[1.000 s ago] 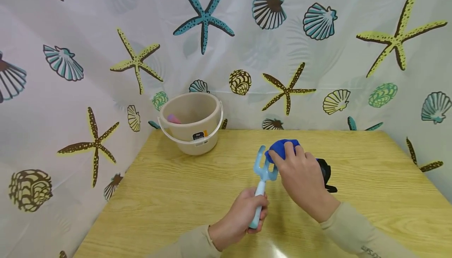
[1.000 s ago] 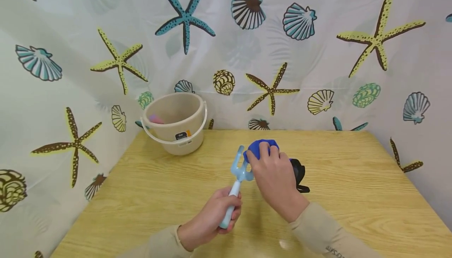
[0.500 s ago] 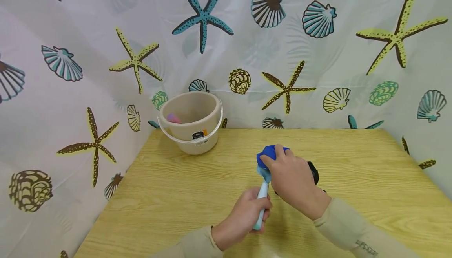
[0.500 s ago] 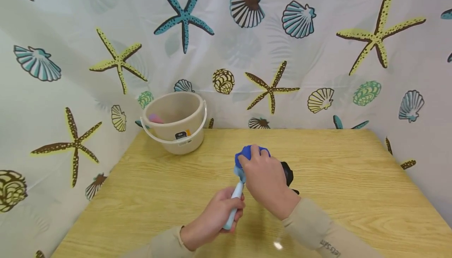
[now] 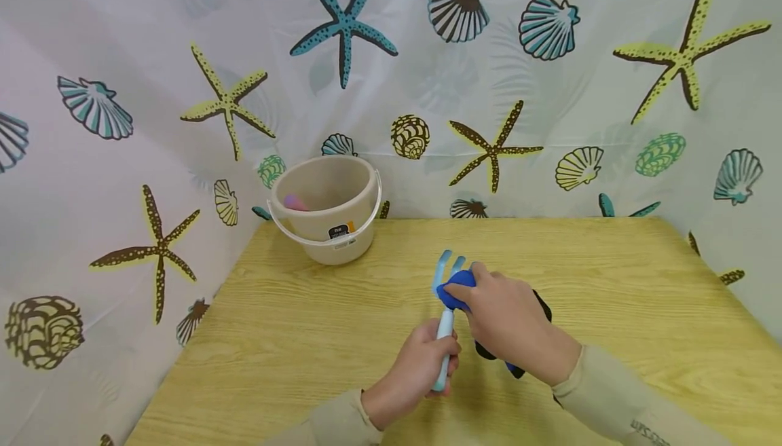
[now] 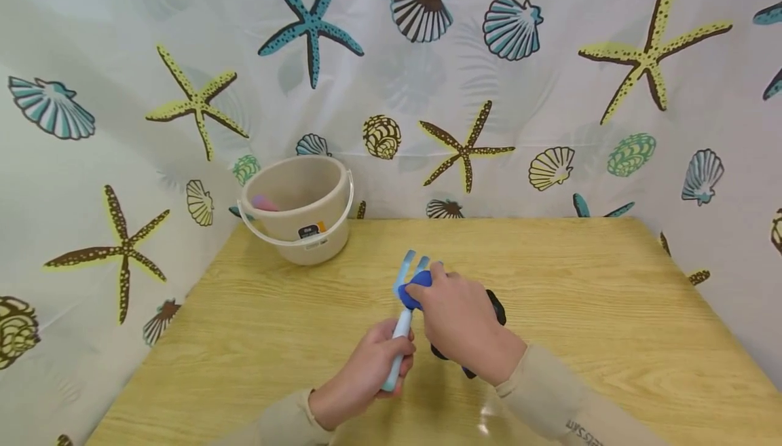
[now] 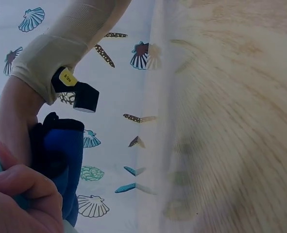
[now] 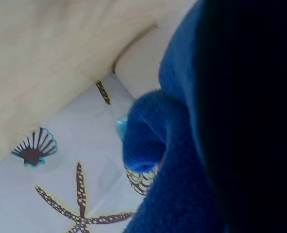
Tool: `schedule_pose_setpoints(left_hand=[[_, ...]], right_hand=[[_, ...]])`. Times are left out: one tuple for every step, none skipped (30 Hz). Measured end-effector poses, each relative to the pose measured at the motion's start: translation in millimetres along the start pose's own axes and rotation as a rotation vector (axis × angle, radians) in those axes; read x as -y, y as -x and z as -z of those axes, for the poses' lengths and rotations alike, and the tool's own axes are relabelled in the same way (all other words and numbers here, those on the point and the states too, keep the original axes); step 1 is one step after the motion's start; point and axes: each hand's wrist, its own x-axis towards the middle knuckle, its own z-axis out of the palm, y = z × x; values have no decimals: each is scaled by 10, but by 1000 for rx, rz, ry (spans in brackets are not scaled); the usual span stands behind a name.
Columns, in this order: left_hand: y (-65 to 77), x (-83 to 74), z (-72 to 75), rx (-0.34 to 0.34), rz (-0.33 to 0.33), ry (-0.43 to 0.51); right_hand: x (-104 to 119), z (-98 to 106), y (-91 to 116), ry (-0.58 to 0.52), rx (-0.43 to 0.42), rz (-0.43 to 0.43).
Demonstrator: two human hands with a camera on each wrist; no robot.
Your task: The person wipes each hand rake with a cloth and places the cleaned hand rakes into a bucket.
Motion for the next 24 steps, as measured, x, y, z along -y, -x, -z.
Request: schedule_pose_setpoints(left_hand=[[6,4,-1,3,0,2],[10,8,-3,6,3,0],[14,12,-5,14,2,3],[16,15,-6,20,3,10],[17,17,-6,23,4,17],[15,19,-2,28,4,25],[11,21,5,34,4,37],[7,22,14,35,7,52],[4,25,27,34,6,68],[3,26,43,32,5,82],[-1,30,61,31,1,92],[-4,32,79,33,-3,101],[-5,36,96,36,-7,112],[-4,37,110,39,-11,117],[-1,36,120,44,-16,120],[1,35,130,51,-21,123],[4,33,136,51,-23,128],[11,29,140,52,-24,136],[19,26,145,52,-24,142],[28,20,147,51,-25,145],[37,15,150,49,-27,148],[45,10,153,49,-31,150],[52,6,156,47,-35,154],[58,2,160,49,-40,155]], right_hand=[[-3,-28,-16,10,-19,12],[-6,-55,-35,16,-38,21],[-8,-76,-57,19,-53,30],[-12,-92,-77,17,-66,36],[-15,-100,-94,12,-75,40],[-18,-102,-109,2,-78,48],[-20,-96,-119,-6,-71,55],[-23,-86,-122,-16,-56,63],[-24,-69,-117,-29,-34,70],[-26,-49,-105,-42,-6,71],[-28,-27,-89,-50,22,72],[-32,-4,-69,-55,52,71],[-39,19,-47,-56,80,66],[-48,37,-26,-58,96,62],[-61,55,-7,-53,109,54],[-78,66,9,-42,117,44],[-97,67,23,-31,116,39],[-119,64,35,-18,112,32],[-142,55,47,-1,101,23],[-164,42,58,18,86,16],[-182,29,69,34,69,8],[-195,11,80,39,47,2],[-203,-7,92,41,27,1],[-204,-21,105,35,9,3]])
